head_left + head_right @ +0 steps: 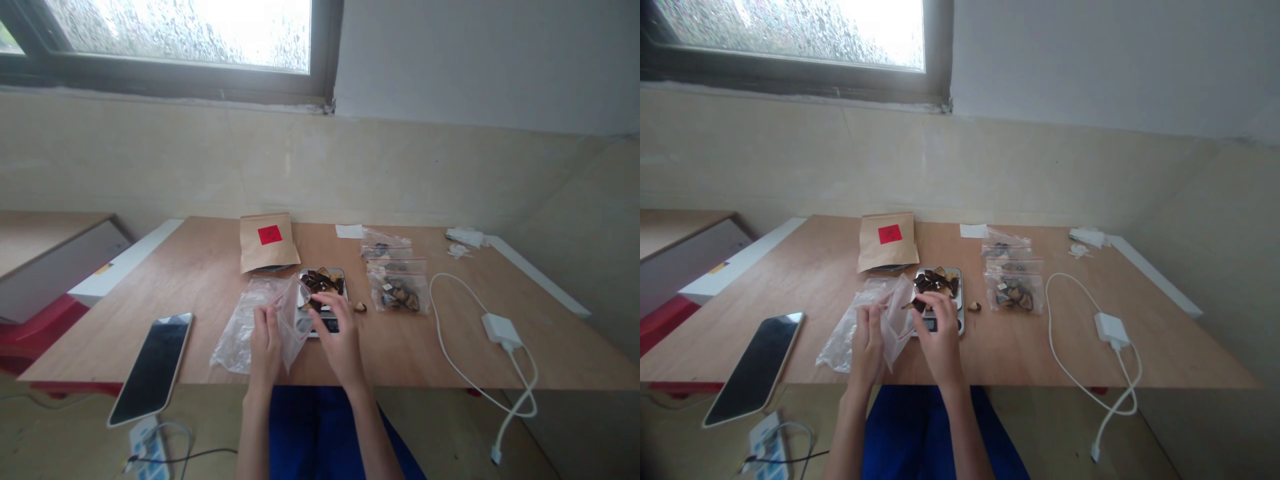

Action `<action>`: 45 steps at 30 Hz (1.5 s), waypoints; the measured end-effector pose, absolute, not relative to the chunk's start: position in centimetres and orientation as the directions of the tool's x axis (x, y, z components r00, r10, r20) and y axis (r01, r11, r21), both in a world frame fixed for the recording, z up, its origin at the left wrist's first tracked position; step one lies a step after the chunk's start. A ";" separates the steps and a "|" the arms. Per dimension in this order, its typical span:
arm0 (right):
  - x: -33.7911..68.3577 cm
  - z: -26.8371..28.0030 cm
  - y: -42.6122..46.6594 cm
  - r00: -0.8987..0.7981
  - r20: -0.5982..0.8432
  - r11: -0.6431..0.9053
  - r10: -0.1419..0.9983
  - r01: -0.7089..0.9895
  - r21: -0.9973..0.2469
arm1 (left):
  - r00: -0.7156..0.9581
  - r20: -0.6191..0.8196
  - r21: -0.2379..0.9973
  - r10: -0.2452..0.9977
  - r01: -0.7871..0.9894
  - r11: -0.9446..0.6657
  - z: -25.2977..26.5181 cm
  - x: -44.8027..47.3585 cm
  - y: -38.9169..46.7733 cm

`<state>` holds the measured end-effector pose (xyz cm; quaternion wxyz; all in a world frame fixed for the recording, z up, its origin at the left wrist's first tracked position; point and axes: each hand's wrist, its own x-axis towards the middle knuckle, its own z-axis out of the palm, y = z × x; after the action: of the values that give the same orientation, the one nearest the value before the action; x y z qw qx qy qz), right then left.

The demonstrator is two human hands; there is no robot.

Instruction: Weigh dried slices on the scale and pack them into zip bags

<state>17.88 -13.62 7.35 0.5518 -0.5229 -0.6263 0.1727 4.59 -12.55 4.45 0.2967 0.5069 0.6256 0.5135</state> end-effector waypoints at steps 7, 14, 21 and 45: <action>18.6 5.1 -12.5 0.096 0.525 0.416 0.846 0.498 -0.761 | -0.375 0.145 0.961 0.916 0.273 -0.040 4.1 4.2 -12.4; 18.6 1.3 -11.7 -0.022 0.461 0.320 0.887 0.750 -0.579 | -0.376 0.139 0.989 0.916 0.095 -0.111 4.1 4.8 -12.3; 18.1 2.1 -11.7 0.001 0.438 0.244 0.899 0.829 -0.503 | -0.386 0.137 0.990 0.912 0.091 -0.111 3.8 4.8 -12.3; 17.8 4.0 -13.1 -0.180 0.348 0.346 0.920 0.792 -0.504 | -0.448 0.088 0.991 0.890 -0.051 -0.124 3.9 4.8 -12.1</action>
<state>17.81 -13.06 3.98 0.3059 -0.5623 -0.7611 0.1048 4.77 -12.13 3.87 0.3636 0.3792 0.5532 0.6466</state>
